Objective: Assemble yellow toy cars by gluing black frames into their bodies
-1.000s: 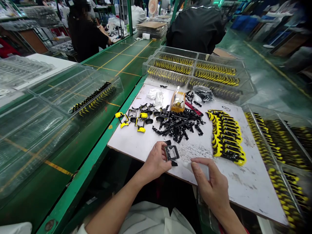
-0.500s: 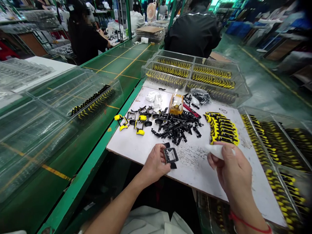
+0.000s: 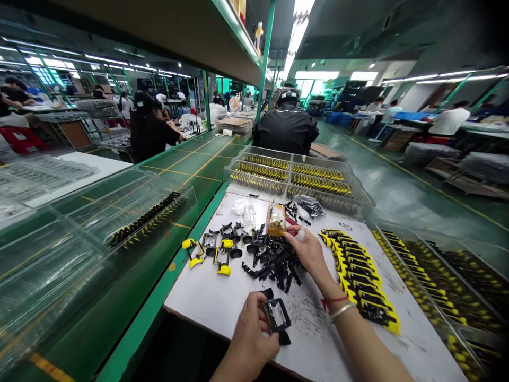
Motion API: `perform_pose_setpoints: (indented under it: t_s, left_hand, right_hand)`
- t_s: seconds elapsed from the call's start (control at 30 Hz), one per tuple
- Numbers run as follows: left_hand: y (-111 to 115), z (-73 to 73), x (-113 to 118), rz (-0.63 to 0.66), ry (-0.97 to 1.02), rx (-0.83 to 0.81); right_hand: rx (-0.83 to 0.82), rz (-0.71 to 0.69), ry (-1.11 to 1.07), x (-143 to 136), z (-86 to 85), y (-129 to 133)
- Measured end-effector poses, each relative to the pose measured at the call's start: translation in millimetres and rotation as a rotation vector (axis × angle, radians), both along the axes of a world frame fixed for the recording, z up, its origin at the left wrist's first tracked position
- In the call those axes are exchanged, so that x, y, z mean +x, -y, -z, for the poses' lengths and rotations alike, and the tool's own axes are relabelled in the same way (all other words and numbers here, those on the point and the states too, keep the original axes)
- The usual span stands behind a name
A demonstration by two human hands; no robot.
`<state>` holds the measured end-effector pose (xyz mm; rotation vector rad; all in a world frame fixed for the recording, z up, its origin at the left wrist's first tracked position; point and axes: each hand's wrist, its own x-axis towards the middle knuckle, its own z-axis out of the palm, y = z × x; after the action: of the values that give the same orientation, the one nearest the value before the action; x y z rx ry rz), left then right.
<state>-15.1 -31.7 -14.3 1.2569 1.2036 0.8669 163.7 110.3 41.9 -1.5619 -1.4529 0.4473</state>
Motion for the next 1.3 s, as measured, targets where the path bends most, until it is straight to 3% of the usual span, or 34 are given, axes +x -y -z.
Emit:
perform_pose_setpoints:
  t_s: [0.23,0.37,0.47,0.6,0.7,0.9,1.3]
  left_hand:
    - [-6.0,-10.2,1.6,0.017,-0.041,-0.064]
    - [-6.5,-11.9,2.7,0.018,-0.031,-0.067]
    - [-5.0,-8.1,2.8,0.003,-0.013,-0.041]
    - [-1.8,-1.3,1.0,-0.030,0.013,0.004]
    - [0.0,-1.5,-1.3,-0.032,0.026,0.022]
    - [1.1,-9.0,-4.2,-0.029,0.046,0.005]
    - [2.0,-5.0,-6.6,-0.022,0.055,0.031]
  right_hand:
    - [0.120,-0.009,0.175,-11.2,-9.2,-26.6]
    - [0.184,-0.004,0.228,-10.2,-20.1,-28.9]
    - [0.259,0.078,0.229,-7.2,-31.7,-14.0]
    - [0.316,0.214,0.148,-4.4,-43.3,27.2]
    - [0.177,0.235,0.000,-5.1,-43.6,64.8]
    - [-0.136,0.090,-0.186,-12.5,-26.6,118.3]
    - [-0.217,0.039,-0.089,-22.8,-4.7,126.0]
